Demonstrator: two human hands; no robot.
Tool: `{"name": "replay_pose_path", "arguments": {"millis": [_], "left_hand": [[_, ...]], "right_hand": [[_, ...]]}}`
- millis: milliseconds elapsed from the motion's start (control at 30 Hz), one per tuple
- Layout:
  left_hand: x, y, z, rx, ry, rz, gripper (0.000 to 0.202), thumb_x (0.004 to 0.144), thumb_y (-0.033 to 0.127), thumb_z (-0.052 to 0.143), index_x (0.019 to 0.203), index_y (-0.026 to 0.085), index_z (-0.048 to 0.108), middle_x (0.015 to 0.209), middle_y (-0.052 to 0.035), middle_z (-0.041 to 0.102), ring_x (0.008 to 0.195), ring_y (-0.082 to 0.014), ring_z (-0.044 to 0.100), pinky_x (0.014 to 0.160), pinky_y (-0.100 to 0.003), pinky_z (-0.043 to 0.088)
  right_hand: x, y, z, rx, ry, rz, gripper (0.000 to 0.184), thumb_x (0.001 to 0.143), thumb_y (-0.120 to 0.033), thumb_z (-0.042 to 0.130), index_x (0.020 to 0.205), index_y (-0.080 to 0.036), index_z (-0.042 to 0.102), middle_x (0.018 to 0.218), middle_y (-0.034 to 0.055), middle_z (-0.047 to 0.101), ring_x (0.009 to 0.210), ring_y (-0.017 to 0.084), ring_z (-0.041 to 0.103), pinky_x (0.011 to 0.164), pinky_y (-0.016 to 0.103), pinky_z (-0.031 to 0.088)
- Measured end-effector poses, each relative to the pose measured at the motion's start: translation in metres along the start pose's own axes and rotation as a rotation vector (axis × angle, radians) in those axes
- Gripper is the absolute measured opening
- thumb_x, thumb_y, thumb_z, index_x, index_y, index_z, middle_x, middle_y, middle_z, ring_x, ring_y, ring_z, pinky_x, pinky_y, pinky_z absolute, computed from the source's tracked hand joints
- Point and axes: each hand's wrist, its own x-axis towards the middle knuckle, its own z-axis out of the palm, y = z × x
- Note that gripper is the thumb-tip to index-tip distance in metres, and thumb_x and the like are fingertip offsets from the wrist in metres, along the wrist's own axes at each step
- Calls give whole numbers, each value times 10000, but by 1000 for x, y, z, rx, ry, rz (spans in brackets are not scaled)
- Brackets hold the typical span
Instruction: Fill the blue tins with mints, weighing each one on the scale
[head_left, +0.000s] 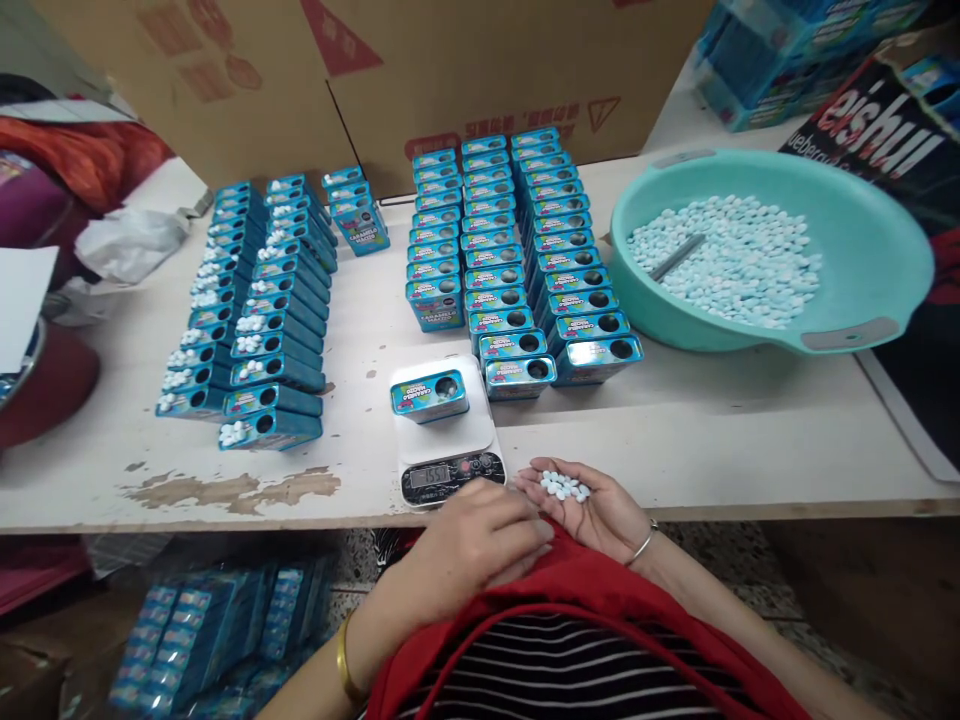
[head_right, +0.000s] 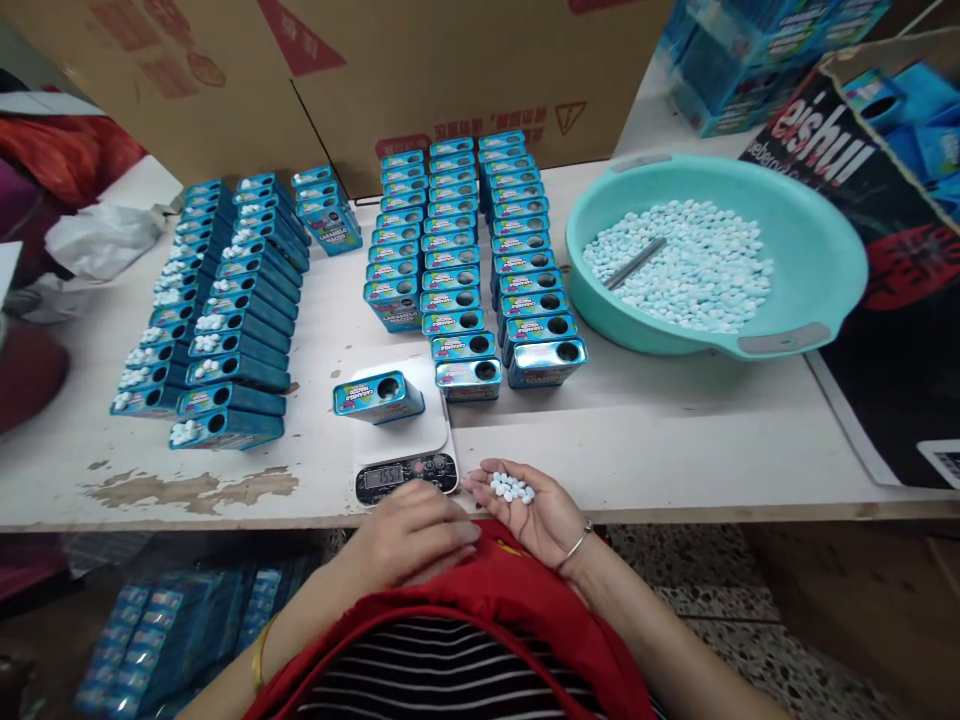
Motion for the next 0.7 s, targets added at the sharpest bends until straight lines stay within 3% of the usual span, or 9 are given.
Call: {"name": "replay_pose_path", "arguments": {"millis": [67,167,233,300,400,533,700], "left_hand": [[-2,-9,-22,122,105,-123,249,876,247,528,1122,206,540,1019,-67,625,935,-166,548,807,-317,409],[-2,-35,-57,416,207,-328,600,786,430,635,1300,209,420,1248,-144,519,1146,-277,461,923,-429,346],[1,-57,-74,512,97,-371,634,792,469,612,1322,204,389,1252,-145,528,1131,-292,477,911,-441,328],[7,-78,-87,516,-29,-359,449,858,371,543,1263,212,431,1150,-102,599,1024,-247,542,864,-404,335],[22,-109,-99,542,-45,-365,320,875,266,508,1189,208,475,1075,-75,632,962,-223,566,833,-379,328],[45,-148,-106,518,38,-375,356,862,300,534,1196,199,461,1063,-81,626,972,-215,571,821,-357,335],[56,-176,-103,563,34,-282,350,854,341,546,1171,201,495,1100,-97,601,1008,-224,541,828,-366,346]], "right_hand": [[2,1,-1,10,10,4,133,828,-121,523,866,-90,647,854,116,730,861,181,706,803,253,565],[3,2,1,16,7,19,116,817,-124,542,858,-89,645,829,109,730,824,179,712,773,245,570],[4,2,2,4,3,19,110,817,-134,551,851,-86,644,820,110,729,777,169,715,742,231,570],[5,3,4,-7,3,18,110,818,-141,554,833,-79,643,806,114,728,740,163,715,717,216,566],[7,3,7,-2,-7,35,113,814,-143,558,799,-74,646,785,121,725,730,171,715,695,208,560],[9,4,11,2,-21,57,105,787,-163,603,755,-83,662,763,118,726,714,176,715,649,193,549],[16,5,10,28,-94,89,117,685,-210,723,722,-103,696,768,109,733,745,197,716,666,205,548]]}}
